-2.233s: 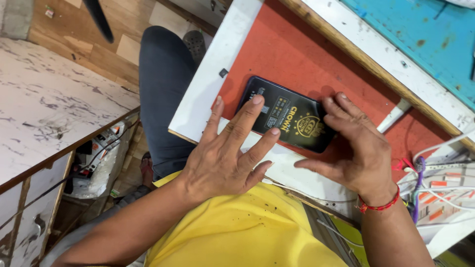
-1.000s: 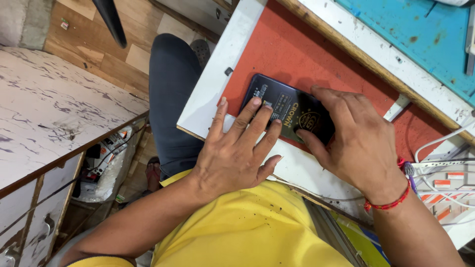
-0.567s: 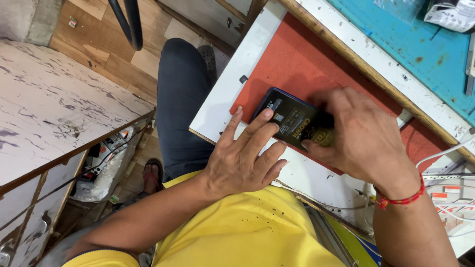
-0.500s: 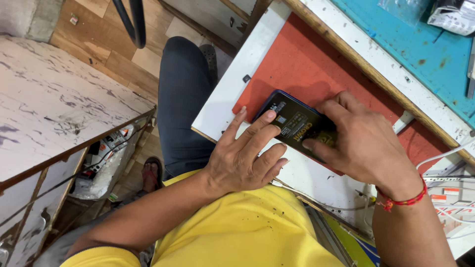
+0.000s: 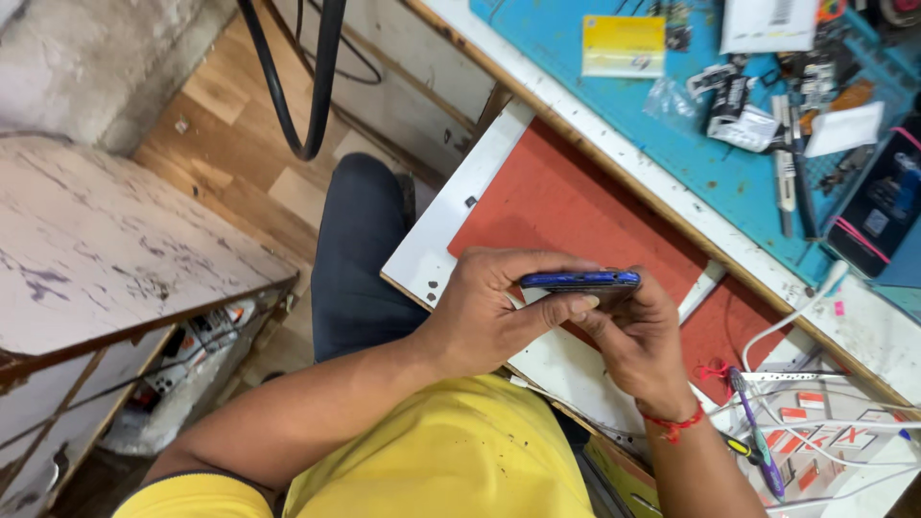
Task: The person applies adhesive to the edges of a disassembled smartphone, then presses the back cover onto the frame. They secure the device with multiple rubber bands and inspect the assembly. The work occurs at a cluttered electronics repair bench.
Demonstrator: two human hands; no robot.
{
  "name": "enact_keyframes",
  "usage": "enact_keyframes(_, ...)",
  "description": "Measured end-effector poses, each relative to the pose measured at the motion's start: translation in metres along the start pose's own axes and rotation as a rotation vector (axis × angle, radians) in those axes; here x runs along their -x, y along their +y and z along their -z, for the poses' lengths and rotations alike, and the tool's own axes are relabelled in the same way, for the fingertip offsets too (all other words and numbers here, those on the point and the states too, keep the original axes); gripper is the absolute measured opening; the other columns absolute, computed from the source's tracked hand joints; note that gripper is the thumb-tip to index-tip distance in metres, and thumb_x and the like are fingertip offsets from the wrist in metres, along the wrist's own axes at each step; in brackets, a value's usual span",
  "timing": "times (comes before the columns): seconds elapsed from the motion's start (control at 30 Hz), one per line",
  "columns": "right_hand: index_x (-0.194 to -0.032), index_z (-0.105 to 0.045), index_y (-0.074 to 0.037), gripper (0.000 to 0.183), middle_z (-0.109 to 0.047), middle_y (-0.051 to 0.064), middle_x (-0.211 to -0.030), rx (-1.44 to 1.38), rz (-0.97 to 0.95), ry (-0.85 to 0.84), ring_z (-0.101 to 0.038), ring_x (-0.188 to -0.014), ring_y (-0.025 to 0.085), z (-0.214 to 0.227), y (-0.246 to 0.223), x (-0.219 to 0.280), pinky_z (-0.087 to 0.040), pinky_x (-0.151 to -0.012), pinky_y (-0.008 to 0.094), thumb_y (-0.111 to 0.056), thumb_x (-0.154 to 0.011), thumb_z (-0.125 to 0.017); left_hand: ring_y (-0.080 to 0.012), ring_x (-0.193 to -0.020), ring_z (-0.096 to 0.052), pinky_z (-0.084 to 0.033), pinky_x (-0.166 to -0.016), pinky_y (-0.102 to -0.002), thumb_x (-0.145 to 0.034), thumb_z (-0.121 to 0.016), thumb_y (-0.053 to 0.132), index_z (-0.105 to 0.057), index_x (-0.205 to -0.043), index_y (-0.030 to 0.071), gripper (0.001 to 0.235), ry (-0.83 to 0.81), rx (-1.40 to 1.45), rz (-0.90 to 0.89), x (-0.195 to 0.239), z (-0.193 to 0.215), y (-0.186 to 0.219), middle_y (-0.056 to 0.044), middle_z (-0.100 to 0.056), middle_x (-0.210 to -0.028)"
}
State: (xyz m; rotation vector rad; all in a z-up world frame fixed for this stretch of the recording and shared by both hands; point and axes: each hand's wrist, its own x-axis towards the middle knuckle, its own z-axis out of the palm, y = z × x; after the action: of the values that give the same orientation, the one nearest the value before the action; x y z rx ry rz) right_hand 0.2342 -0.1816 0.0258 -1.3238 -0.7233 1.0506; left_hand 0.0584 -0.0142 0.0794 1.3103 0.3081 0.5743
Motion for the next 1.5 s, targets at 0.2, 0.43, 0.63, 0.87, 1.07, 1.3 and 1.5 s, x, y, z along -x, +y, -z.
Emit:
enact_keyframes(0.2, -0.116, -0.06, -0.004, 0.016, -0.071, 0.007, -0.116, -0.023, 0.127, 0.006, -0.068, -0.108, 0.013, -0.009, 0.002, 0.003, -0.058, -0.097, 0.032, 0.002, -0.102, -0.067, -0.0109, -0.099, -0.075, -0.061, -0.087, -0.025, -0.099, -0.075, 0.013, -0.072, -0.123, 0.001, 0.027, -0.044, -0.065, -0.067, 0.002, -0.012, 0.019, -0.01, -0.079, -0.11)
enact_keyframes(0.43, -0.133, -0.058, 0.0, 0.04, -0.061, 0.013, -0.136, 0.085, 0.329, -0.004, -0.064, -0.125, 0.02, -0.024, -0.039, 0.009, -0.055, -0.108, 0.035, 0.005, -0.094, -0.068, -0.015, -0.094, -0.079, -0.063, -0.081, -0.026, -0.096, -0.075, 0.01, -0.071, -0.123, 0.004, 0.028, -0.069, -0.255, -0.13, 0.005, -0.013, 0.034, -0.01, -0.079, -0.106)
enact_keyframes(0.63, -0.124, -0.067, 0.003, 0.03, -0.068, 0.015, -0.124, 0.236, 0.335, 0.14, -0.068, -0.112, 0.021, -0.031, -0.052, 0.017, -0.059, -0.094, 0.032, 0.009, -0.095, -0.071, -0.0176, -0.093, -0.074, -0.06, -0.078, -0.028, -0.095, -0.077, 0.007, -0.072, -0.118, 0.004, 0.023, -0.156, -0.315, -0.205, -0.002, -0.007, 0.035, -0.009, -0.072, -0.108)
enact_keyframes(0.87, -0.118, -0.066, 0.002, 0.023, -0.067, 0.013, -0.116, 0.299, 0.407, 0.153, -0.068, -0.11, 0.02, -0.039, -0.054, 0.023, -0.057, -0.096, 0.03, 0.006, -0.096, -0.072, -0.0173, -0.096, -0.075, -0.06, -0.081, -0.029, -0.093, -0.079, 0.006, -0.068, -0.118, 0.004, 0.028, -0.231, -0.306, -0.252, -0.017, 0.005, 0.028, -0.007, -0.072, -0.105)
enact_keyframes(1.07, -0.116, -0.062, 0.0, 0.02, -0.064, 0.013, -0.117, 0.349, 0.344, 0.2, -0.068, -0.114, 0.021, -0.048, -0.06, 0.021, -0.057, -0.103, 0.034, 0.003, -0.097, -0.069, -0.015, -0.096, -0.076, -0.062, -0.08, -0.029, -0.094, -0.082, 0.007, -0.066, -0.109, 0.008, 0.022, -0.31, -0.206, -0.24, -0.033, 0.014, 0.018, -0.006, -0.073, -0.105)
enact_keyframes(1.3, -0.111, -0.068, 0.002, 0.021, -0.069, 0.016, -0.111, 0.457, 0.378, 0.324, -0.073, -0.107, 0.023, -0.058, -0.069, 0.011, -0.061, -0.107, 0.04, 0.002, -0.091, -0.075, -0.0168, -0.096, -0.074, -0.062, -0.078, -0.028, -0.093, -0.08, 0.004, -0.071, -0.121, 0.007, 0.03, -0.468, -0.124, -0.257, -0.053, 0.03, 0.004, -0.008, -0.071, -0.111)
enact_keyframes(1.5, -0.108, -0.07, 0.003, 0.023, -0.071, 0.016, -0.109, 0.407, 0.399, 0.31, -0.074, -0.107, 0.026, -0.06, -0.062, 0.021, -0.061, -0.109, 0.043, 0.005, -0.086, -0.077, -0.019, -0.105, -0.075, -0.065, -0.086, -0.029, -0.094, -0.08, 0.005, -0.071, -0.121, 0.008, 0.029, -0.499, -0.131, -0.27, -0.043, 0.034, -0.008, -0.008, -0.072, -0.116)
